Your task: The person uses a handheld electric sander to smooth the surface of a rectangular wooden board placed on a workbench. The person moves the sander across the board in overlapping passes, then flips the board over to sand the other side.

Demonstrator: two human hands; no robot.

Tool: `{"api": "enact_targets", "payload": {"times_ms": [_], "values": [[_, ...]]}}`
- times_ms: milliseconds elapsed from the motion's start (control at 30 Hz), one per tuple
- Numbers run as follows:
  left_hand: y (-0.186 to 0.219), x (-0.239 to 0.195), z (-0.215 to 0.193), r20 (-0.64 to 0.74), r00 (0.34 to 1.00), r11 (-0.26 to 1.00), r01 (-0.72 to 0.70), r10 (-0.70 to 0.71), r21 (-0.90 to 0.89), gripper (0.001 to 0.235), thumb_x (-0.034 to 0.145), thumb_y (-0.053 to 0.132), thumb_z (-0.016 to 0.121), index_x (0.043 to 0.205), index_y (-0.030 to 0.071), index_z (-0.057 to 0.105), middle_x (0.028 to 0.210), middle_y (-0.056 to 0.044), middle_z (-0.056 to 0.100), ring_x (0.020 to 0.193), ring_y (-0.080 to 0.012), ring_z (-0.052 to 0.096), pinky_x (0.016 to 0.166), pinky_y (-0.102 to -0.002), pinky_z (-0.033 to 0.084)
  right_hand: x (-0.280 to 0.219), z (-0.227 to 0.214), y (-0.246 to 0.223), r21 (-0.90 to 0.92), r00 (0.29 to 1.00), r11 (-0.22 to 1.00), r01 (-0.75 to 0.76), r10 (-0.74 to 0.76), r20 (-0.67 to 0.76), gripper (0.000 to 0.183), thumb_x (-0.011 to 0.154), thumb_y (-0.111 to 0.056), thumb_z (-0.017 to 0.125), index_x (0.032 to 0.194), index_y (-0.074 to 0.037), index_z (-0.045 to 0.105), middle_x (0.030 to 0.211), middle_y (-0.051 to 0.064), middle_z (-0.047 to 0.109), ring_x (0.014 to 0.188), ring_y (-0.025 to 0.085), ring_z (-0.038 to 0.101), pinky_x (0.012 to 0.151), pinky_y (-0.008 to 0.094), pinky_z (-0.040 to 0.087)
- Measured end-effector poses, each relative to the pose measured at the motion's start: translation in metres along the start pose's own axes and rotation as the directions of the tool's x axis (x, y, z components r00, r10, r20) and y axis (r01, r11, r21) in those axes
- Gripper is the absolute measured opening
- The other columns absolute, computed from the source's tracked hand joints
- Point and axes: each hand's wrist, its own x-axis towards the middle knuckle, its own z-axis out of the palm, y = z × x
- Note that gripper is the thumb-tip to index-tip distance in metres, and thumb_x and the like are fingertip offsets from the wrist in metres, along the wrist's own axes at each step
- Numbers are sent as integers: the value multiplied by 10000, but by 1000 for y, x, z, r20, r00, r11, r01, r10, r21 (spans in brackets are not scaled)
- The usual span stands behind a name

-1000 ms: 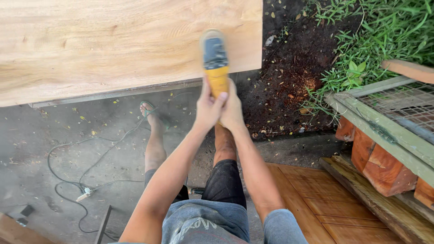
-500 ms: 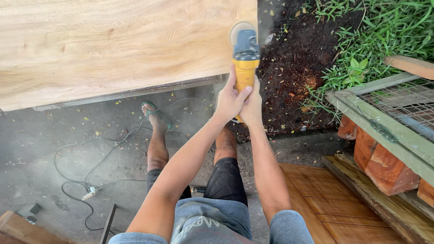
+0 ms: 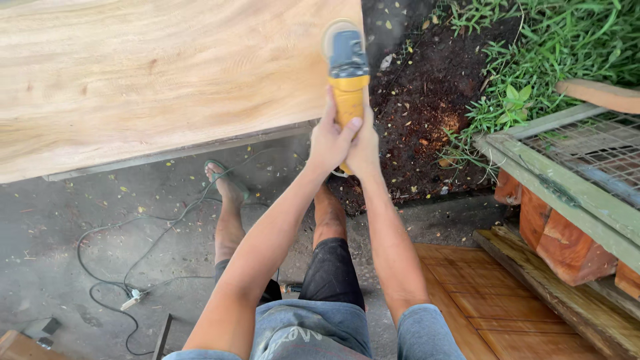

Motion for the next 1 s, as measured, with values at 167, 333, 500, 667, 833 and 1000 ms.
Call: {"api": "enact_targets", "payload": {"times_ms": [167, 333, 500, 667, 833, 1000], "values": [[17, 2, 0, 25, 996, 970, -87, 83, 227, 955, 951, 287, 695, 1669, 83, 100, 986, -195, 759, 807, -182, 724, 796, -313, 575, -1, -1, -5, 151, 999, 988, -21, 26, -29, 711, 971, -187, 685, 1556, -82, 296, 1366, 209, 662, 1222, 307, 701, 1000, 396, 587], [-11, -14, -35, -130, 991, 998, 26, -33, -58, 945, 946, 298, 662, 1639, 66, 63, 1095, -148, 758, 815, -150, 722, 736, -292, 600, 0, 32, -21, -72, 989, 994, -85, 93, 112, 735, 914, -213, 742, 1522, -73, 352, 1285, 224, 696, 1170, 327, 703, 949, 409, 578], [-23, -8, -43, -143, 967, 960, -230, 208, -159, 919, 1058, 252, 694, 1655, 31, 32, 1361, -175, 676, 1125, -170, 709, 964, -321, 589, 4, 36, -17, -64, 991, 997, 31, -23, 133, 721, 918, -213, 769, 1518, -79, 392, 1282, 230, 700, 1188, 359, 704, 967, 418, 570], [19, 16, 1, -20, 999, 996, 43, -42, 73, 985, 923, 295, 662, 1642, 66, 29, 1002, -156, 779, 760, -149, 737, 736, -280, 595, 20, -7, -10, -15, 999, 999, 46, -45, 19, 748, 933, -172, 724, 1554, -69, 321, 1354, 210, 664, 1214, 335, 696, 991, 413, 558], [34, 18, 2, -22, 995, 991, -93, 96, 92, 967, 943, 273, 690, 1665, 70, 80, 1011, -145, 756, 741, -156, 671, 730, -273, 558, 23, -7, -14, 3, 1000, 1000, -5, 5, -13, 733, 945, -173, 721, 1551, -84, 318, 1344, 192, 679, 1210, 301, 704, 996, 405, 558], [25, 15, 7, -48, 991, 989, -124, 128, 80, 960, 946, 275, 693, 1650, 67, 75, 1066, -103, 753, 764, -115, 708, 733, -260, 576, 19, -13, -8, -78, 1000, 997, 3, -2, 18, 752, 961, -170, 718, 1574, -89, 291, 1354, 207, 666, 1226, 314, 681, 983, 411, 552]]}}
